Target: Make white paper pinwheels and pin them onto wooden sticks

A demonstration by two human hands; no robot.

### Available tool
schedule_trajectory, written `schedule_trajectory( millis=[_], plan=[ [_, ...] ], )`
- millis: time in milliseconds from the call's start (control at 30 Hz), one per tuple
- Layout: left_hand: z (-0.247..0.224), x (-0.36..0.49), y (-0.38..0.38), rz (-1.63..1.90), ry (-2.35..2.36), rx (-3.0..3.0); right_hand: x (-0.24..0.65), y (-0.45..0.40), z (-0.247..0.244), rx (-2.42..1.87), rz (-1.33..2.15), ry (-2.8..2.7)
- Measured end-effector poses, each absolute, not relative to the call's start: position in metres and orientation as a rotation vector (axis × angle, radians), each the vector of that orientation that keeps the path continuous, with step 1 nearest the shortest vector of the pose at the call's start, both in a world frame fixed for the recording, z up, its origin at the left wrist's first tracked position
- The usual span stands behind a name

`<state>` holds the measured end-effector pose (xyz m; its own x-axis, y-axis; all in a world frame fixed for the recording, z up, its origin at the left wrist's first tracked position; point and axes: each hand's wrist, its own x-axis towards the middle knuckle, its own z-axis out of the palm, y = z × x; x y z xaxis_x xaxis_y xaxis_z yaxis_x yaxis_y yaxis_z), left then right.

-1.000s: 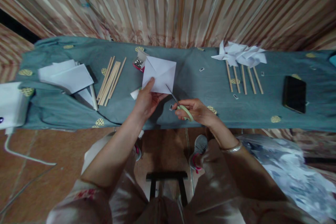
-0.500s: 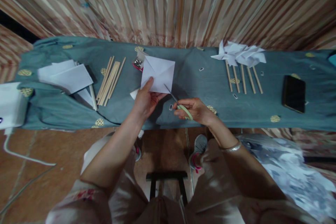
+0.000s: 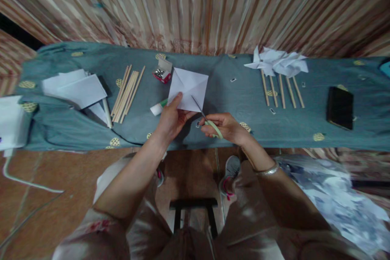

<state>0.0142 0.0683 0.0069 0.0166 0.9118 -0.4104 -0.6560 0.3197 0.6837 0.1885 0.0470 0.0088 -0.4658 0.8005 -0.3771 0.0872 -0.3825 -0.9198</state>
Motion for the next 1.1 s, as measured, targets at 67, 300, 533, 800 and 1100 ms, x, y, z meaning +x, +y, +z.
schedule_trajectory(
  millis=[67,300,533,800,1100],
  plan=[
    [0.0069,0.0158,0.0672,1.245,0.932,0.327,0.1887,0.0475,0.0085,-1.215,1.904,-1.351],
    [0.0064,0.0166,0.067,1.27,0.934,0.299,0.1891,0.0476,0.0057,-1.215,1.916,-1.328],
    [0.0053,0.0163,0.0667,1.294,0.908,0.289,0.1882,0.0479,0.0048,-1.228,1.918,-1.289],
    [0.0065,0.0151,0.0676,1.288,0.905,0.302,0.1861,0.0481,0.0082,-1.24,1.934,-1.246],
    [0.0072,0.0186,0.066,1.297,0.944,0.272,0.1857,0.0478,0.0059,-1.233,1.908,-1.275]
  ],
)
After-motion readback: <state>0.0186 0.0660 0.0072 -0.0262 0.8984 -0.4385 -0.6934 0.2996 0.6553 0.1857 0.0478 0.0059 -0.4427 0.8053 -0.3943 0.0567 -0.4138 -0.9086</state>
